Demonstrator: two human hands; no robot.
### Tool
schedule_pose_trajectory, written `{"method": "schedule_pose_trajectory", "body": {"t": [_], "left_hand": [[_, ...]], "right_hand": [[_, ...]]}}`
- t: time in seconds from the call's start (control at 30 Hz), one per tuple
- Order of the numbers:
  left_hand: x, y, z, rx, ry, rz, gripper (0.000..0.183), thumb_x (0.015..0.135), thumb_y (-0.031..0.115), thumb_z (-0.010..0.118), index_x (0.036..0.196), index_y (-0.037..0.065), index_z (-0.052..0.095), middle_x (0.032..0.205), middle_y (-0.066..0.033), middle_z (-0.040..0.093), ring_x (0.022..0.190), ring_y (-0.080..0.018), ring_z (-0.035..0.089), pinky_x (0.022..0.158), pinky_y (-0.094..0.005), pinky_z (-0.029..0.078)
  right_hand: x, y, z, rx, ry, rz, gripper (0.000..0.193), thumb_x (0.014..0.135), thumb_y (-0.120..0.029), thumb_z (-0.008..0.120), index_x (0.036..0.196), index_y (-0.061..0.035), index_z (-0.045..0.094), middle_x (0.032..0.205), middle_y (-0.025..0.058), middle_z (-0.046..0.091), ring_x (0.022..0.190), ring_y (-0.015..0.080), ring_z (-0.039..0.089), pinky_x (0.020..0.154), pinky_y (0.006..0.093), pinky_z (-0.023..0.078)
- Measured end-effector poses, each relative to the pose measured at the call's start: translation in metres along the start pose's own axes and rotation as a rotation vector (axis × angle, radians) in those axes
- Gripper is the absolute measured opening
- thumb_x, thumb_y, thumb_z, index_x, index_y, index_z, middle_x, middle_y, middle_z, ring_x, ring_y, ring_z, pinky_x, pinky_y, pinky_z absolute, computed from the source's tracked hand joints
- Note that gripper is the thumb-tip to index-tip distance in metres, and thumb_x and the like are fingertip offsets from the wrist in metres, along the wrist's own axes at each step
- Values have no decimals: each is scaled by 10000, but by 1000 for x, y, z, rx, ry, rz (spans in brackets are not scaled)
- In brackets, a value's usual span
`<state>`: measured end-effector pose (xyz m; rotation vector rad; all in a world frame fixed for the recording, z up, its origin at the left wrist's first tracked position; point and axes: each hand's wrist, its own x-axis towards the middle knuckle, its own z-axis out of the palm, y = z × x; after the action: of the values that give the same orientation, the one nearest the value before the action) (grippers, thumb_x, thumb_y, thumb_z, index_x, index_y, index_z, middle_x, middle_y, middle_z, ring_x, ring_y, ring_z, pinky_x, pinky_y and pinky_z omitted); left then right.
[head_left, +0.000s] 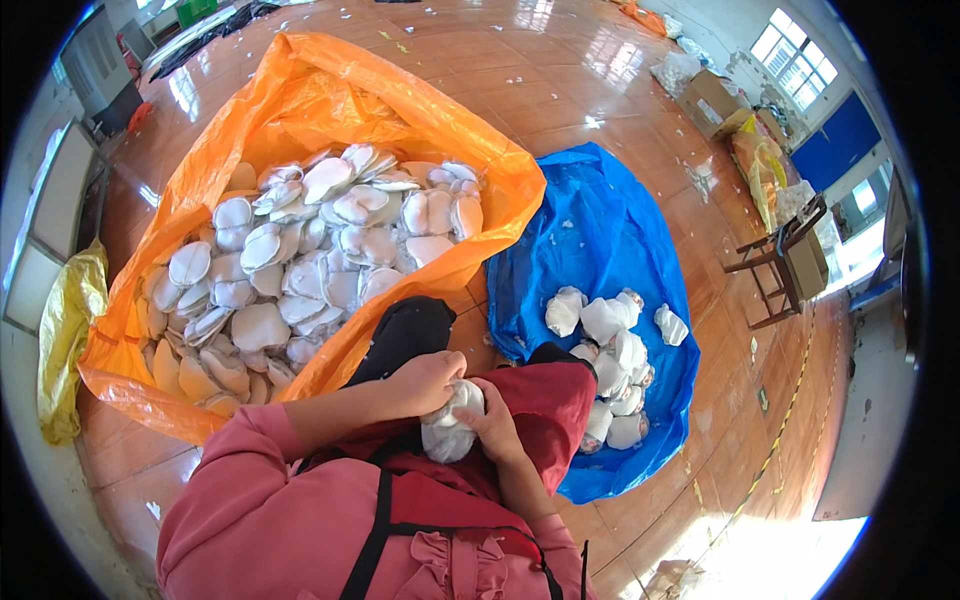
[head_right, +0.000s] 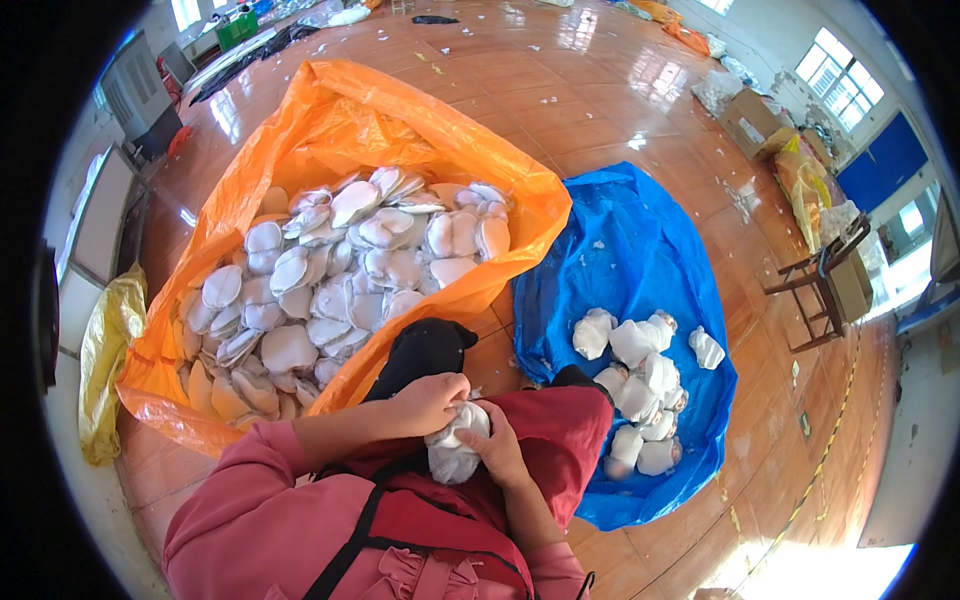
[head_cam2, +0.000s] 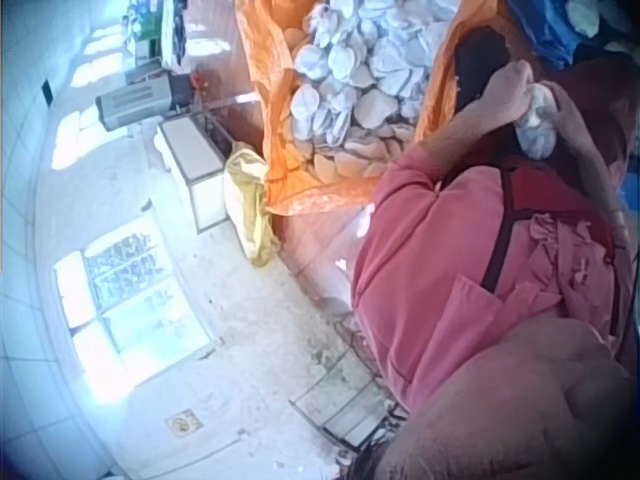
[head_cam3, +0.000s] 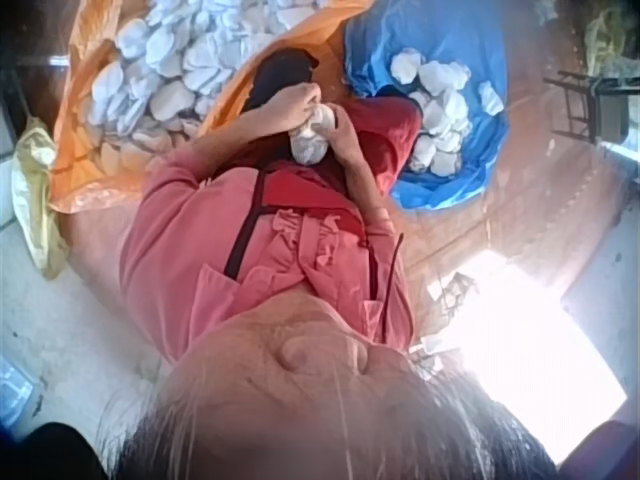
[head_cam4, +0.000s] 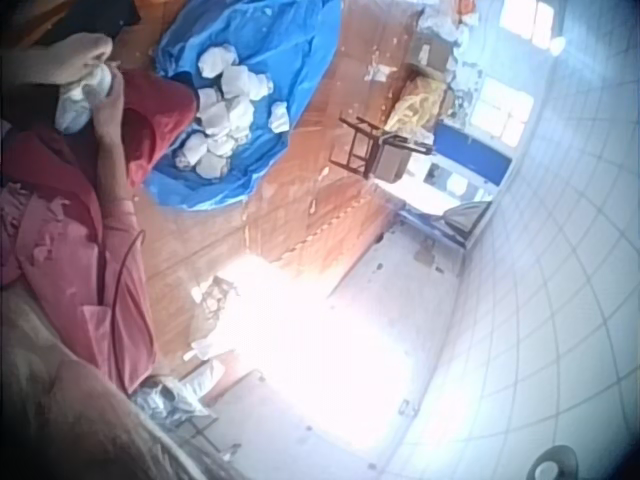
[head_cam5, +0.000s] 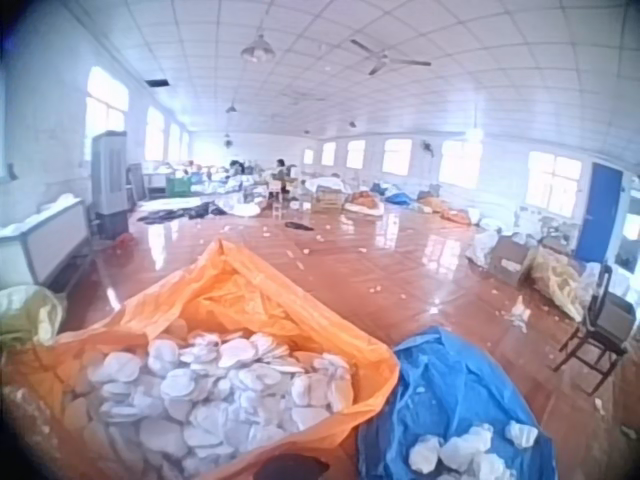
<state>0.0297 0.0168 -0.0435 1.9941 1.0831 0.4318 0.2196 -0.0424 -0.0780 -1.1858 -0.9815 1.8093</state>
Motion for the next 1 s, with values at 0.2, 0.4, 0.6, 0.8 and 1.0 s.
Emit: {"method": "schedule_pose_trajectory", "body": {"t": [0.2,0.4,0.6,0.8,1.0], "left_hand": [[-3,-12,-31,-415,-432,-39,501,789,208,770,1201,32,546,1019,-77,632,924,-184,614,837,-330,499],[-7,-7,-28,-277,-513,-8,719,690,318,874,1238,13,522,1114,-133,630,1037,-250,617,899,-359,494],[-22,0,-9,-232,-335,10,738,687,293,858,1257,-10,500,1157,-174,614,1109,-326,595,948,-398,475],[-36,2,17,-337,-33,46,548,752,171,773,1212,-8,535,1130,-169,615,1064,-307,615,948,-380,478],[-39,3,22,-528,55,-57,432,823,98,735,1192,-11,538,1101,-116,618,1023,-211,620,918,-337,489]], "right_hand": [[-4,27,-11,280,-43,8,514,776,-18,777,1218,-53,517,1090,66,618,991,192,613,897,341,511],[-12,39,-12,445,-23,-37,445,777,60,753,1130,-101,536,1053,44,622,957,182,620,861,335,535],[-14,48,-14,559,4,-92,445,786,61,747,1133,-125,539,1077,57,639,980,193,630,865,349,541],[-12,44,-19,594,-1,-82,450,791,28,762,1147,-121,529,1123,78,646,1015,209,631,890,362,536],[-18,21,-17,421,-15,-17,570,768,-100,832,1210,-73,472,1157,87,601,1061,202,594,937,351,503]]}}
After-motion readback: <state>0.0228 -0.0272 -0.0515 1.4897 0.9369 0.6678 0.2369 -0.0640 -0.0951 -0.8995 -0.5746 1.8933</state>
